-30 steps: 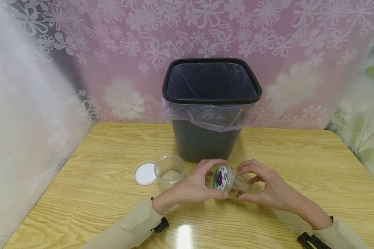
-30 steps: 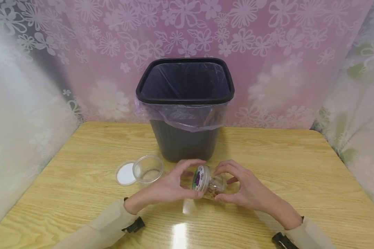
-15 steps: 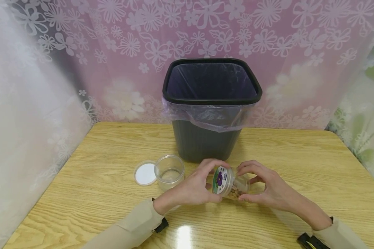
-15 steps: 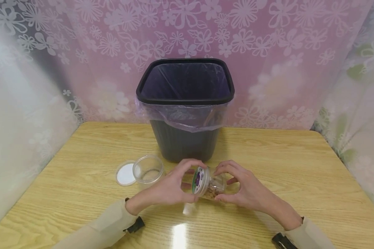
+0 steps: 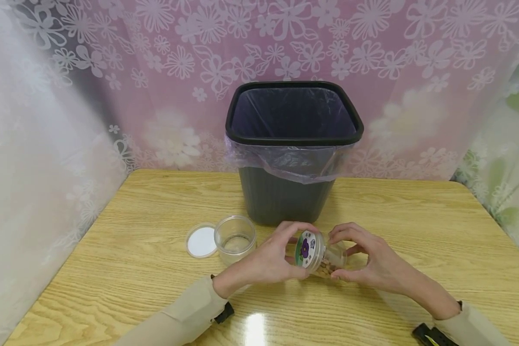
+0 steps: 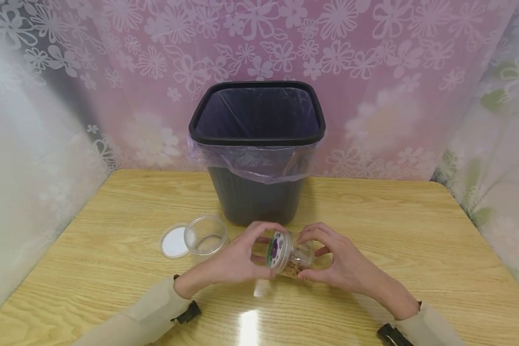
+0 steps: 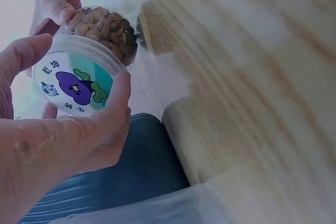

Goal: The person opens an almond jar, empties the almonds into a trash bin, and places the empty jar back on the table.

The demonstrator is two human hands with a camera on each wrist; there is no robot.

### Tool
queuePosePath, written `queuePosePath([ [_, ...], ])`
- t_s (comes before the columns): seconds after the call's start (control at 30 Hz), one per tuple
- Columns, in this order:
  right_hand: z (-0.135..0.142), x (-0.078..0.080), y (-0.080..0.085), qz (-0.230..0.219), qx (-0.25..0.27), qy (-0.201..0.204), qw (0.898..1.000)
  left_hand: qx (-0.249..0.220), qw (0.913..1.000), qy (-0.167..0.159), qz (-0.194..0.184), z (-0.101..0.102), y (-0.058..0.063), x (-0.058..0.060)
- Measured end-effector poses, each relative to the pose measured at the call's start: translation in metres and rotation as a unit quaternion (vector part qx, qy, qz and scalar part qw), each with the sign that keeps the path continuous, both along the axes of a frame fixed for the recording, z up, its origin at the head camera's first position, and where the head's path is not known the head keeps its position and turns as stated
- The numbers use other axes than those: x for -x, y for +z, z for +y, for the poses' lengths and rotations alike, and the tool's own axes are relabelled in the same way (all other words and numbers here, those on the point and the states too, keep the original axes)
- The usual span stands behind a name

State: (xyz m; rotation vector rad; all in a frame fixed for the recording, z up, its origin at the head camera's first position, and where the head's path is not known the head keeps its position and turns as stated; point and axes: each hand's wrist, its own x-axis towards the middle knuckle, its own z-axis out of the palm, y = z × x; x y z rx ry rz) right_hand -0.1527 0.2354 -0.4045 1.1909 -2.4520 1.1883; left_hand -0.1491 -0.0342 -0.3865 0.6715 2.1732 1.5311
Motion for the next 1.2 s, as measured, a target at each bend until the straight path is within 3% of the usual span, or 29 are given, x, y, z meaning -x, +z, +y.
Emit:
queuePosePath([
  [0.3, 0.0006, 0.0, -0.0016, 0.002, 0.002, 0.005, 1.0, 0.012, 0.9998, 0.005, -0.014, -0.0027, 0.0001, 0.0013],
  [0.8, -0.0002, -0.0001, -0.0014, 0.002, 0.001, 0.006, 1.0, 0.067, 0.9975, 0.014, 0.018, -0.0052, 0.0023, 0.0014],
  [1.2, 0.0009, -0.0007, -0.0012, 0.005, -0.003, 0.007, 1.0, 0.074, 0.9967, 0.032, 0.007, -0.0037, 0.0022, 0.0019],
])
